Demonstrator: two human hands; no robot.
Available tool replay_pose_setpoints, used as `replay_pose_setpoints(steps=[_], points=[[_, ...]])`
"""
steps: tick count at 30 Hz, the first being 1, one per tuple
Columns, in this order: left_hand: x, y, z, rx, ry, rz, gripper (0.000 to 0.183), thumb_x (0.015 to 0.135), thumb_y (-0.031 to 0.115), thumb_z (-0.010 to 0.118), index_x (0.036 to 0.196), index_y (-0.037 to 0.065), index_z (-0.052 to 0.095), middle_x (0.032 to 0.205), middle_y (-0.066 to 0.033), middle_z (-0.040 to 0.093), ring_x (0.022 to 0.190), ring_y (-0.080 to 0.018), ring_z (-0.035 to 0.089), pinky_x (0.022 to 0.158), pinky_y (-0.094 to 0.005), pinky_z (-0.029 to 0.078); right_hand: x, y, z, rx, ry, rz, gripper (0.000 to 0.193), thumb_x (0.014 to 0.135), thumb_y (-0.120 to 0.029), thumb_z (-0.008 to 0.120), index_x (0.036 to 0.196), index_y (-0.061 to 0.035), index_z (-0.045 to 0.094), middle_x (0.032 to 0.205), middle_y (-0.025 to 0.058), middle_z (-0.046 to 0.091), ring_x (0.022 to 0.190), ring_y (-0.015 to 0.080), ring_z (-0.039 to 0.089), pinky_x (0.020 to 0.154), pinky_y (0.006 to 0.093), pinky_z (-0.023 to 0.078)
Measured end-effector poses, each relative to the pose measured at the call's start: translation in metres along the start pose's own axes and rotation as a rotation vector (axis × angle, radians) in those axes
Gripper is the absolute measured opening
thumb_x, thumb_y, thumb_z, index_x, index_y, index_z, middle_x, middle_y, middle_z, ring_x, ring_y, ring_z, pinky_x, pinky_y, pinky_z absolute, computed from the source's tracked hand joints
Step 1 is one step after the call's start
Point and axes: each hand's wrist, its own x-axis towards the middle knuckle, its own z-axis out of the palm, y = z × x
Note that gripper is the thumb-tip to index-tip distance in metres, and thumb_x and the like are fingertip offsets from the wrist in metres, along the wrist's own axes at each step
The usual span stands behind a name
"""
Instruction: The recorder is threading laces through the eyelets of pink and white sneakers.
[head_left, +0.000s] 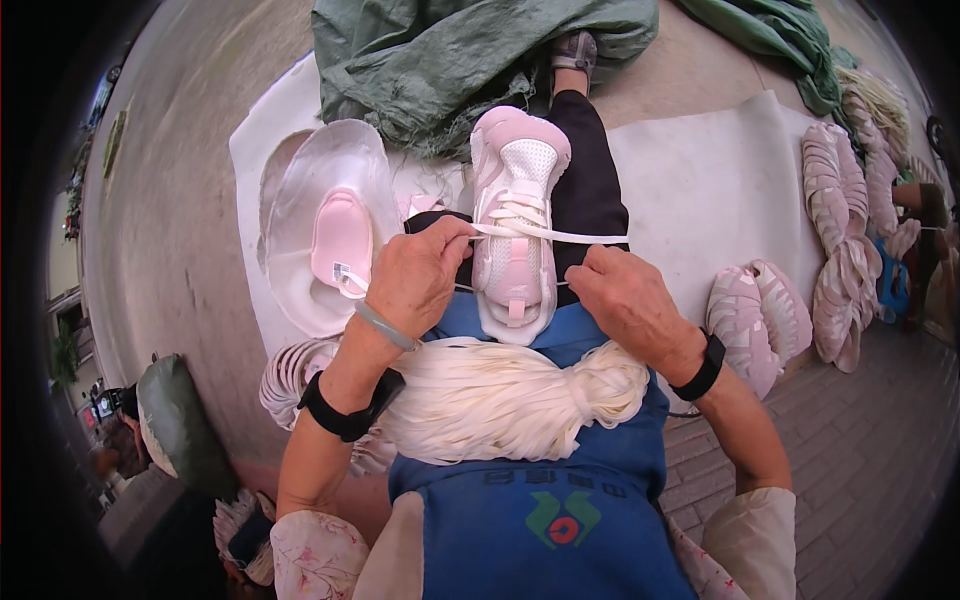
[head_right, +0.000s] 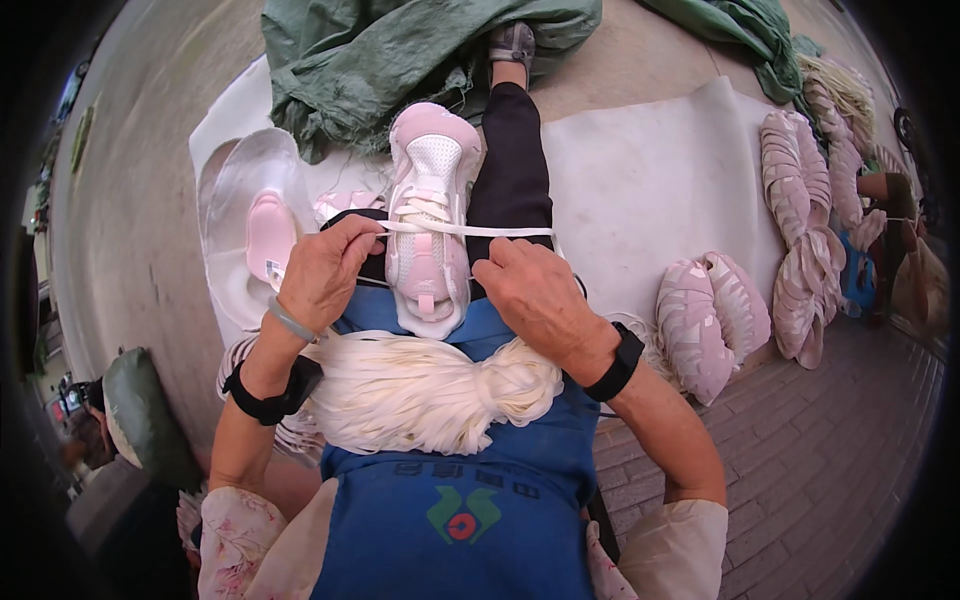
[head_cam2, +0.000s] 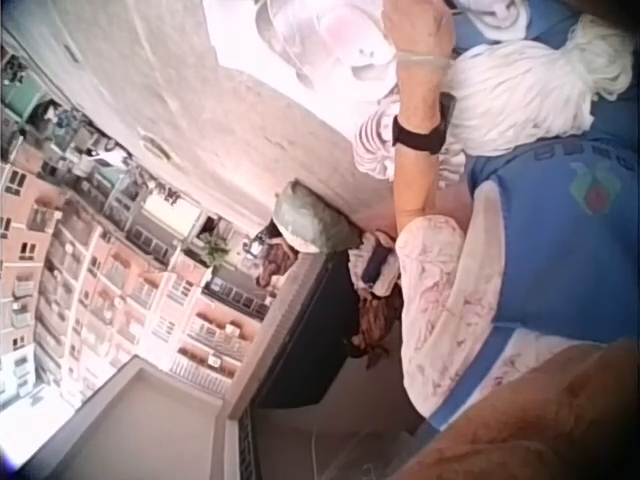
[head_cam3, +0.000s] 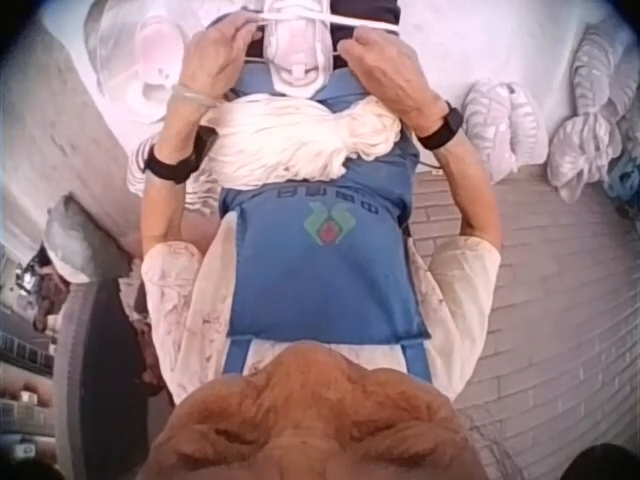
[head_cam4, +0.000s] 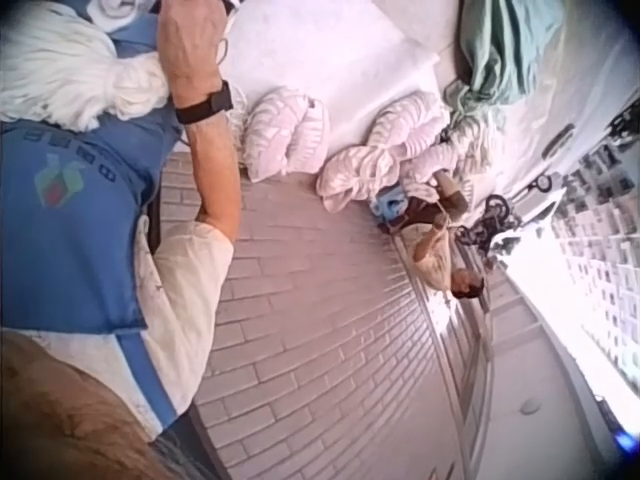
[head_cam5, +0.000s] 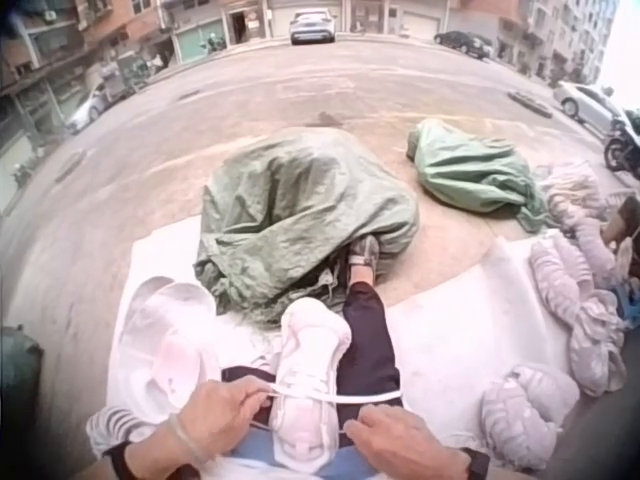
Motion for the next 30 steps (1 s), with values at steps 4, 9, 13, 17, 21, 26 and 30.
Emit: replay_pose_setpoints(steps=[4,9,13,17,21,26,30], points=[[0.004,-0.007,0.002,-0.099,0.015,0.022,0.016,0.090,0.012,0.054,0.098,0.001,0.062,0.083,-0.0149,0.066,0.074,-0.0286,0.063,0.067,-0.0321,0.048,0.005,0.003,0.003,0.367,0.189,0.172,0.004,0.082,-0.005,0.059,0.083,-0.0013,0.057,0.077,0.0118,0.053,0.068,0.0275,0.057,0.057,0.0359,0.045],[0.010,-0.010,-0.002,-0.015,0.060,0.120,0.016,0.088,0.012,0.055,0.096,0.000,0.063,0.083,-0.0145,0.065,0.074,-0.0289,0.062,0.069,-0.0330,0.048,0.016,-0.001,-0.007,0.645,0.121,0.415,0.008,0.084,-0.006,0.057,0.086,0.0011,0.059,0.077,0.0138,0.058,0.064,0.0269,0.055,0.059,0.0342,0.044],[0.011,-0.006,-0.007,-0.052,-0.023,0.086,0.016,0.088,0.011,0.055,0.096,-0.001,0.062,0.085,-0.0156,0.065,0.076,-0.0301,0.062,0.070,-0.0338,0.048,0.026,0.004,-0.001,0.635,0.184,0.338,0.010,0.085,-0.008,0.058,0.087,0.0016,0.060,0.075,0.0138,0.058,0.064,0.0251,0.055,0.059,0.0321,0.044],[0.012,-0.014,-0.001,0.039,0.054,0.184,0.018,0.090,0.013,0.054,0.098,0.000,0.062,0.079,-0.0119,0.064,0.068,-0.0232,0.062,0.062,-0.0305,0.049,0.030,0.005,0.000,0.701,0.139,0.354,0.011,0.085,-0.009,0.058,0.087,0.0019,0.060,0.076,0.0141,0.058,0.064,0.0249,0.055,0.058,0.0315,0.044],[0.016,0.002,-0.010,-0.320,-0.152,-0.229,0.020,0.093,0.017,0.052,0.099,0.000,0.061,0.071,-0.0044,0.059,0.057,-0.0124,0.059,0.050,-0.0240,0.047,0.028,0.006,0.000,0.717,0.083,0.406,0.012,0.085,-0.010,0.058,0.086,0.0023,0.060,0.075,0.0149,0.059,0.062,0.0250,0.054,0.058,0.0317,0.044],[0.015,0.000,-0.008,-0.427,-0.184,-0.225,0.021,0.094,0.018,0.053,0.099,-0.001,0.061,0.083,-0.0023,0.059,0.053,-0.0068,0.055,0.046,-0.0191,0.046,0.028,0.008,0.007,0.691,0.087,0.338,0.015,0.091,-0.016,0.057,0.088,-0.0012,0.060,0.063,-0.0027,0.049,0.052,0.0050,0.045,0.048,0.0204,0.039],[0.014,-0.009,-0.007,-0.395,-0.157,-0.128,0.023,0.093,0.018,0.054,0.098,-0.003,0.062,0.102,-0.0058,0.059,0.056,-0.0076,0.056,0.048,-0.0192,0.047,0.039,0.003,-0.004,0.750,-0.030,0.431,0.016,0.089,-0.015,0.056,0.087,0.0008,0.060,0.064,0.0037,0.053,0.053,0.0106,0.049,0.051,0.0250,0.041]])
